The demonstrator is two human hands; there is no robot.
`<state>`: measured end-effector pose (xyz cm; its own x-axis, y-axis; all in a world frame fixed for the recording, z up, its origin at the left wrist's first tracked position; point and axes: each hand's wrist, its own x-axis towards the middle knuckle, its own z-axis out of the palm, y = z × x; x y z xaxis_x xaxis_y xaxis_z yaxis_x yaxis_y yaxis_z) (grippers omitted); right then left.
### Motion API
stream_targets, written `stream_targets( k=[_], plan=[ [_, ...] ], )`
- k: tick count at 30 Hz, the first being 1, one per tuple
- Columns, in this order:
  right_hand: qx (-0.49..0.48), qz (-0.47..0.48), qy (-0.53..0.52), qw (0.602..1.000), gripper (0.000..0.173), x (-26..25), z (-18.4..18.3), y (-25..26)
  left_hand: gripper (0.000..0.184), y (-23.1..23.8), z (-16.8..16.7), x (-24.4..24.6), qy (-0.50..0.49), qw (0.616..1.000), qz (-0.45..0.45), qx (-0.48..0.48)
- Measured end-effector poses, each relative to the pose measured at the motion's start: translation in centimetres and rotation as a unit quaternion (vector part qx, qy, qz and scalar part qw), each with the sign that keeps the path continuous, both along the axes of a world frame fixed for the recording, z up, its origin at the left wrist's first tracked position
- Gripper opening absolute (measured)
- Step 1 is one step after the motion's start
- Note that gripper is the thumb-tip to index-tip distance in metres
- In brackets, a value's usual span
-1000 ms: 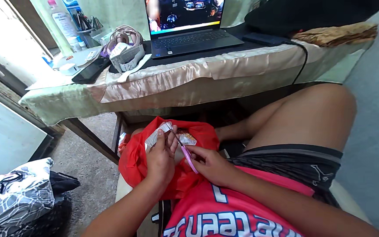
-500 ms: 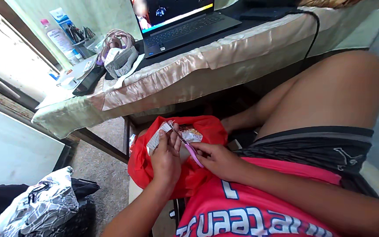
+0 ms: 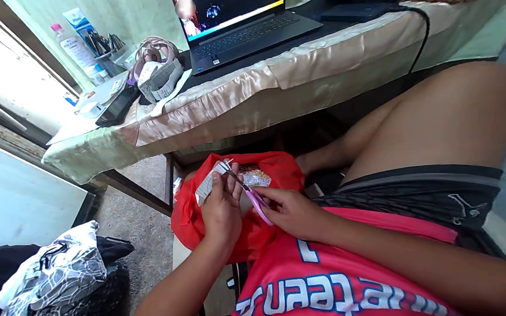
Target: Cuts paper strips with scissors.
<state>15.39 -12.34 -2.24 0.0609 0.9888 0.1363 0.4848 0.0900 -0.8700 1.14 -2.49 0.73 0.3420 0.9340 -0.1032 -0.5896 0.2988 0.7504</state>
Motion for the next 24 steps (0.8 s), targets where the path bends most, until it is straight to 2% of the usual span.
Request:
stream_targets(
  k=[19, 24],
  plan=[
    [-0.013, -0.005, -0.004, 1.000, 0.036, 0.05, -0.25, 0.16, 0.038, 0.02, 0.07, 0.09, -0.007, 1.000, 0.003, -0.005],
    [-0.012, -0.005, 0.007, 1.000, 0.040, -0.14, 0.08, -0.07, 0.042, 0.09, 0.04, -0.02, 0.002, 1.000, -0.013, -0.001]
  ],
)
